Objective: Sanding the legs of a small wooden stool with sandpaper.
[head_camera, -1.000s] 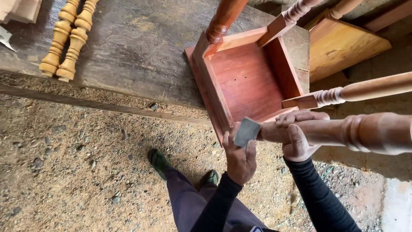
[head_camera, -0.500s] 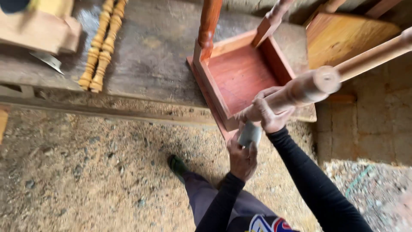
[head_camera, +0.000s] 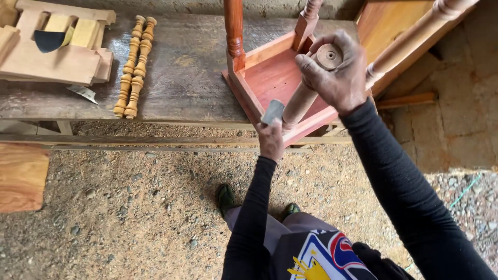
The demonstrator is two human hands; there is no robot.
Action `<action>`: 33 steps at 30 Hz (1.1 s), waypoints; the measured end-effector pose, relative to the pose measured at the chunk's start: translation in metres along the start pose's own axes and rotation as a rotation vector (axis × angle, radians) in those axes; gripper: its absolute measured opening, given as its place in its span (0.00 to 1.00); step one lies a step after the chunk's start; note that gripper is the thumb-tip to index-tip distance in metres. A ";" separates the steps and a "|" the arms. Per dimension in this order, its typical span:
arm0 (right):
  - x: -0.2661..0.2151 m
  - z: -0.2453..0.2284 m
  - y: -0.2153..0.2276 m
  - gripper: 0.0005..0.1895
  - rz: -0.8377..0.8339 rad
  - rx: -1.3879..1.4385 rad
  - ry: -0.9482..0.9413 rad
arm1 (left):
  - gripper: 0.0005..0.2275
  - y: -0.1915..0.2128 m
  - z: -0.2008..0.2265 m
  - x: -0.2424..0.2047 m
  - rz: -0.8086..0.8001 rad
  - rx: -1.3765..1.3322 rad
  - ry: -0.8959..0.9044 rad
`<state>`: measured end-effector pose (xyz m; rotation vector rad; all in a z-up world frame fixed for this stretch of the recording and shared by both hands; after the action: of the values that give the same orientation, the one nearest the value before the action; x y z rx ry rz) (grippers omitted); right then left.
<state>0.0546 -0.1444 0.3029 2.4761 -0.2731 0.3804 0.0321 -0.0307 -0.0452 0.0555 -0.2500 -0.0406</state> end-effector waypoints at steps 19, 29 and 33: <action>-0.017 0.026 -0.033 0.08 0.404 0.402 0.018 | 0.18 0.031 0.062 0.055 -0.388 -0.097 -0.240; -0.017 0.008 -0.040 0.16 0.524 0.180 0.015 | 0.15 -0.004 0.004 0.054 -0.755 0.361 -0.454; -0.035 0.021 -0.030 0.04 0.685 -0.349 0.090 | 0.17 0.041 0.020 0.030 -0.377 -0.565 -0.026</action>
<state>0.0343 -0.1299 0.2585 1.9580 -1.0607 0.6553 0.0580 0.0080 -0.0162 -0.4615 -0.2441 -0.4853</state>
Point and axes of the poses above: each hand's wrist, its own x-axis towards the middle knuckle, its own y-axis out of the back of the hand, z = x × y, the point moved 6 cm from there along x, towards the middle knuckle, and after that the axes turned 13 degrees about -y, right-handed, at the moved point
